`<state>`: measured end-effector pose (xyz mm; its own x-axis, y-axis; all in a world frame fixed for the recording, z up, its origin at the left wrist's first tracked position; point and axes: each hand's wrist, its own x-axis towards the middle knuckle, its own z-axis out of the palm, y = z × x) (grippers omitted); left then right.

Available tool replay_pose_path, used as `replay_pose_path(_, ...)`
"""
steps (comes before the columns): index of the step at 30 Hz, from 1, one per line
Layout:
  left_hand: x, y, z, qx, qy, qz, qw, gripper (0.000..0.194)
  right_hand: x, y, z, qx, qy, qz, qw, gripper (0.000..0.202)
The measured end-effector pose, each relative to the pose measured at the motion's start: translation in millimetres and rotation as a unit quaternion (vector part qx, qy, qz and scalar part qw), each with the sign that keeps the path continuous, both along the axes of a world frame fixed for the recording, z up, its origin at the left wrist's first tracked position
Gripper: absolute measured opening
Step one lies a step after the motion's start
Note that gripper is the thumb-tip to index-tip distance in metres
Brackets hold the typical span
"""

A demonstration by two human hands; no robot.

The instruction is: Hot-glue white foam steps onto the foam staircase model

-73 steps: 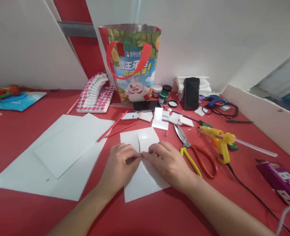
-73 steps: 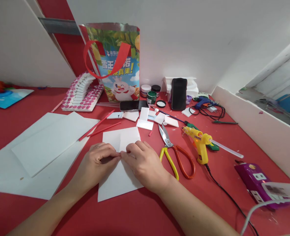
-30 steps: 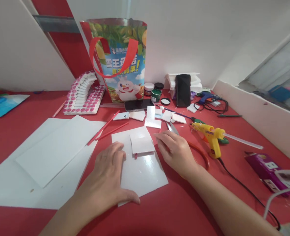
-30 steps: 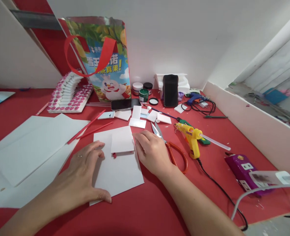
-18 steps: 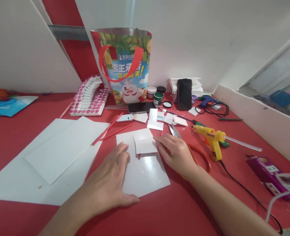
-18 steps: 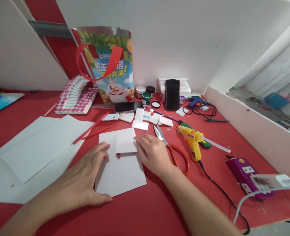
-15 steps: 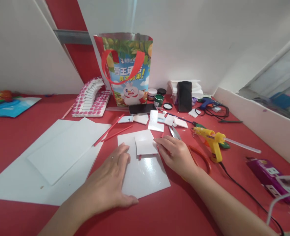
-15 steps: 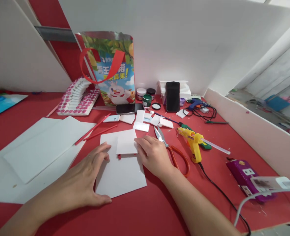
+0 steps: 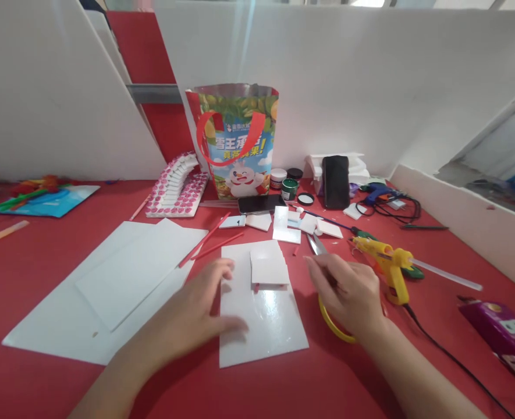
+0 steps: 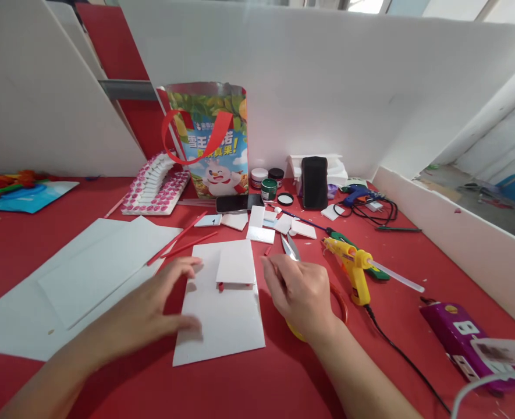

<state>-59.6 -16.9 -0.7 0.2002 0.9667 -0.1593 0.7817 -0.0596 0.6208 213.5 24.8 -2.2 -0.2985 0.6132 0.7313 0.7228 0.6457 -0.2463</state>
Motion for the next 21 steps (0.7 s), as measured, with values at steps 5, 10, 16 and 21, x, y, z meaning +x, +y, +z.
replay_pose_path(5, -18.3, 35.6, 7.7, 0.160, 0.118, 0.076, 0.977, 0.022, 3.0, 4.0, -6.4, -0.022, -0.014, 0.010, 1.000, 0.035)
replay_pose_path(10, -12.2, 61.2, -4.4, 0.198, 0.211, 0.052, 0.956, 0.022, 1.7, 2.1, -6.0, -0.055, -0.023, 0.022, 0.998, 0.029)
replay_pose_path(16, 1.3, 50.0, -27.6, 0.216, 0.212, 0.064, 0.951, 0.023, -1.1, 0.3, -10.6, -0.092, -0.049, 0.031, 0.994, 0.024)
replay_pose_path(21, 4.3, 39.9, -36.4, 0.252, 0.139, 0.055, 0.956, 0.022, 0.8, 3.9, -18.3, -0.111, -0.052, 0.002, 0.992, 0.025)
